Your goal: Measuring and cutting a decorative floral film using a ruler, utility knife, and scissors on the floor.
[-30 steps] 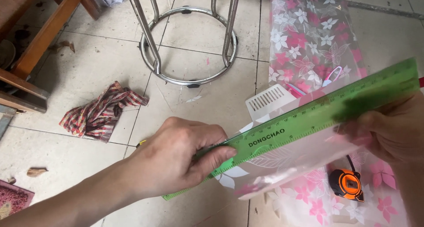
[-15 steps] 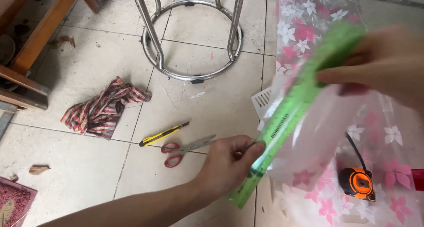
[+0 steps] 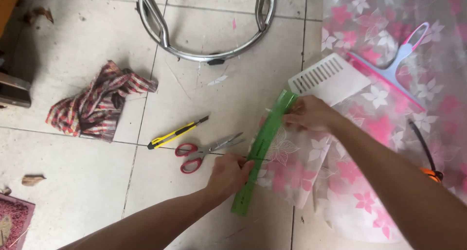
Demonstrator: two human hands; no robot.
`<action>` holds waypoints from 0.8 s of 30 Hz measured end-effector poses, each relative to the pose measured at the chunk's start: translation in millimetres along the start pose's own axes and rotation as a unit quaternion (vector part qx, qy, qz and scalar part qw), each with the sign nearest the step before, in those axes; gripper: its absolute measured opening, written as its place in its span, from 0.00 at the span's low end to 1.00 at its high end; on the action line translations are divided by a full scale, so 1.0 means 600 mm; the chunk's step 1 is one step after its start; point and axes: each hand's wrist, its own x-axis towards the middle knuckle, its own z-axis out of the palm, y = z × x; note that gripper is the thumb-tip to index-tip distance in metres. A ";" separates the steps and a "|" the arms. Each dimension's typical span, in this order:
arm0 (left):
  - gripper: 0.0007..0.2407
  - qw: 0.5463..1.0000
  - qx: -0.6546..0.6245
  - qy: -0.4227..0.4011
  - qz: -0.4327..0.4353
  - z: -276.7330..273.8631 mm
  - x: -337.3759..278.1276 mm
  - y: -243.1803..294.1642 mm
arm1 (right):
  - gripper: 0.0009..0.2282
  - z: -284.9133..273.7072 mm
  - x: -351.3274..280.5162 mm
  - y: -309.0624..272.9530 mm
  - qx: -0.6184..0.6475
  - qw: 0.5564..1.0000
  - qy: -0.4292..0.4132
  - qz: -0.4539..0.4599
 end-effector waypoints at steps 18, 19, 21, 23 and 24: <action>0.16 0.931 0.334 -0.090 0.115 -0.047 0.086 -0.019 | 0.15 -0.132 -0.168 0.145 -0.355 0.863 -0.300 0.198; 0.16 0.931 0.333 -0.089 0.116 -0.052 0.082 -0.012 | 0.15 -0.120 -0.164 0.150 -0.356 0.863 -0.299 0.199; 0.16 0.927 0.347 -0.101 0.100 -0.063 0.074 -0.002 | 0.24 -0.094 -0.154 0.160 -0.422 0.886 -0.135 0.137; 0.14 0.914 0.381 -0.099 0.102 -0.066 0.085 0.001 | 0.24 -0.070 -0.122 0.148 -0.429 0.900 -0.049 0.056; 0.13 0.898 0.416 -0.099 0.103 -0.067 0.089 0.002 | 0.25 -0.059 -0.107 0.143 -0.429 0.902 0.036 -0.023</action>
